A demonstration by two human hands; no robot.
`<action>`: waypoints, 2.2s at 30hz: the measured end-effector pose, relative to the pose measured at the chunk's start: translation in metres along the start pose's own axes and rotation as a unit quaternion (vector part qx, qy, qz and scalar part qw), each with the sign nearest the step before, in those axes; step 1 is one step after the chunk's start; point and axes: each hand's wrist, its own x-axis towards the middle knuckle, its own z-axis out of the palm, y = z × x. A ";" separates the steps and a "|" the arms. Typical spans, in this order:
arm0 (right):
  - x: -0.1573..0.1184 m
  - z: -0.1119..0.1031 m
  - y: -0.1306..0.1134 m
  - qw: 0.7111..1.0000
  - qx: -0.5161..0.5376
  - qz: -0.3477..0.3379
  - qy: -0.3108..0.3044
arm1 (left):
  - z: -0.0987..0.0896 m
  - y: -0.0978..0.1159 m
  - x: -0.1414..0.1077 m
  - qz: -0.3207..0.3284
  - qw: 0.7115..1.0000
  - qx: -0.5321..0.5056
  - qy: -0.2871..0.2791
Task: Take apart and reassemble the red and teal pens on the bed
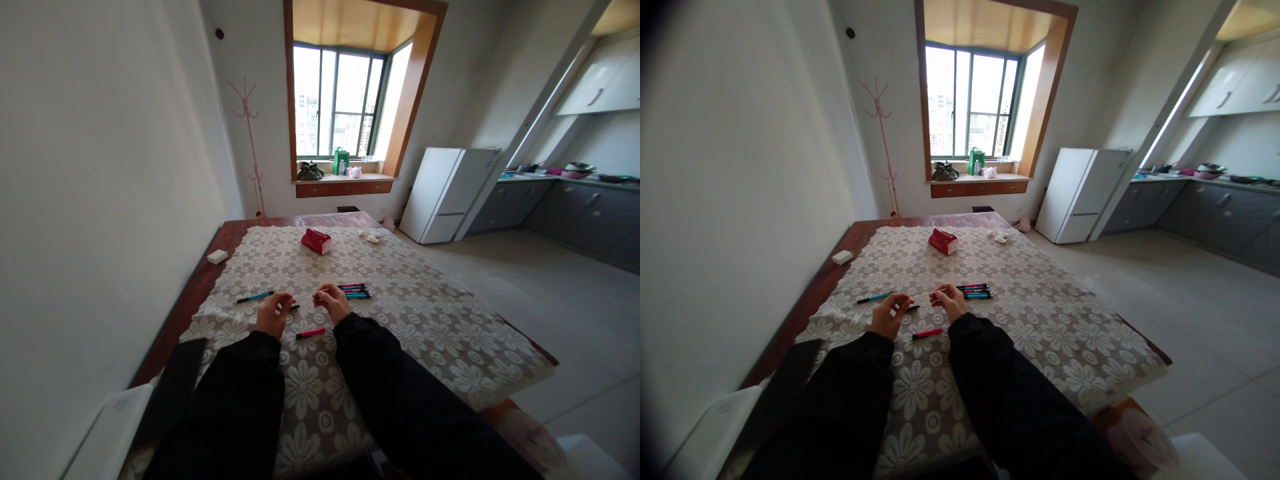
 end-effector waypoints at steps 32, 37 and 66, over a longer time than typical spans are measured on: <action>-0.013 0.000 -0.009 0.721 -0.604 -0.254 -0.225 | 0.014 -0.018 -0.004 0.061 0.991 0.092 -0.080; -0.017 0.004 -0.007 0.747 -0.575 -0.246 -0.225 | 0.013 -0.015 -0.004 0.035 0.993 0.063 -0.092; -0.015 0.005 -0.013 0.858 -0.461 -0.208 -0.086 | -0.003 0.012 -0.004 0.097 0.982 0.108 -0.118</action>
